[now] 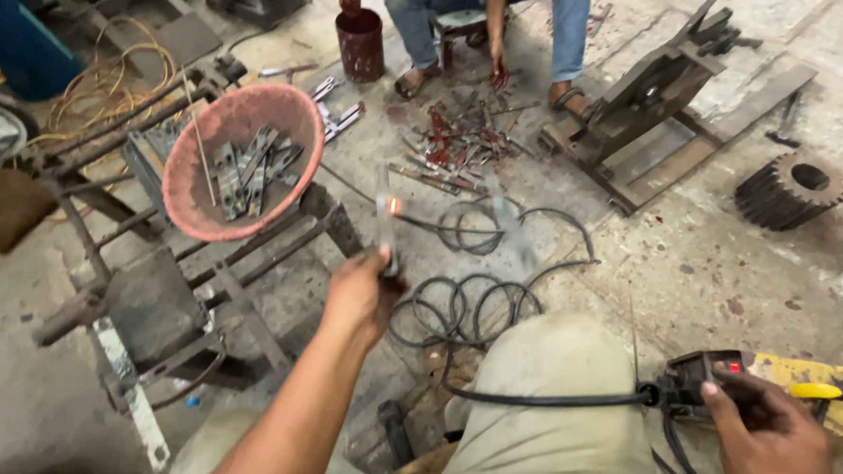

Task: The person welds metal strips to a frame using a welding tool, positioning the strips by hand and applying the electrode to the joints.

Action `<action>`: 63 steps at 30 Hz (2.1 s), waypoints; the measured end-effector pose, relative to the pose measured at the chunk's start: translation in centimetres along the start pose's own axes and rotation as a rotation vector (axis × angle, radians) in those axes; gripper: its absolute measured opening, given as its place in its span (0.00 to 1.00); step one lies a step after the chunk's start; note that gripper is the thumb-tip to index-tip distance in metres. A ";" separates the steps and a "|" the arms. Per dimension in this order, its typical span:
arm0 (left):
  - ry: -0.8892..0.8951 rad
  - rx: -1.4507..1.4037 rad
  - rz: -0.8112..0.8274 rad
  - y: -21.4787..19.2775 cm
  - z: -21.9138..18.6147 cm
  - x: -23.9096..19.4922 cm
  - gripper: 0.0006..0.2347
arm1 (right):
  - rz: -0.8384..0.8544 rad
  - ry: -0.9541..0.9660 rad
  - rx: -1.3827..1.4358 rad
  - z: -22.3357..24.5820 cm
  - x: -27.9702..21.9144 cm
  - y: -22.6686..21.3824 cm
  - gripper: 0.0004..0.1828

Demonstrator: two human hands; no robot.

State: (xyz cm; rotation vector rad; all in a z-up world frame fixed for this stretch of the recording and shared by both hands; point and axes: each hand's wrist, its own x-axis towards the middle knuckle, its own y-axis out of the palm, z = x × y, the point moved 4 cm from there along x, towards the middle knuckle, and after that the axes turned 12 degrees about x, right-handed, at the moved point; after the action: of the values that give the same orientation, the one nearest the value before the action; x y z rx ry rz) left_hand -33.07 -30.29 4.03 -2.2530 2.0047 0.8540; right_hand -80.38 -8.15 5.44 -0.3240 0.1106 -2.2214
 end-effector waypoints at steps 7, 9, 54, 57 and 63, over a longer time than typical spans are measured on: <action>-0.137 0.110 0.019 7.7 -7.7 14.8 0.19 | -0.044 -0.013 0.019 -1.3 0.6 -1.8 0.11; -0.137 0.271 -0.060 7.1 -7.0 15.2 0.22 | -0.044 -0.056 -0.021 -0.7 0.8 -2.1 0.11; 0.006 1.140 -0.988 -37.2 -16.9 21.0 0.21 | 0.981 0.193 0.439 14.4 -2.8 50.6 0.33; -0.137 1.133 -1.021 -42.0 -16.4 22.1 0.23 | 0.959 0.311 0.380 13.0 -2.9 50.4 0.32; -0.306 0.950 -0.904 -42.2 -15.9 23.3 0.19 | 0.993 0.462 0.451 10.1 -3.7 51.5 0.34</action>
State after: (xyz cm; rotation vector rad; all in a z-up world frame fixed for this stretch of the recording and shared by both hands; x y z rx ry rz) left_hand 12.77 -49.62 -6.18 -1.8894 0.7622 0.0762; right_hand -36.35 -37.01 4.61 0.4274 0.0049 -1.2365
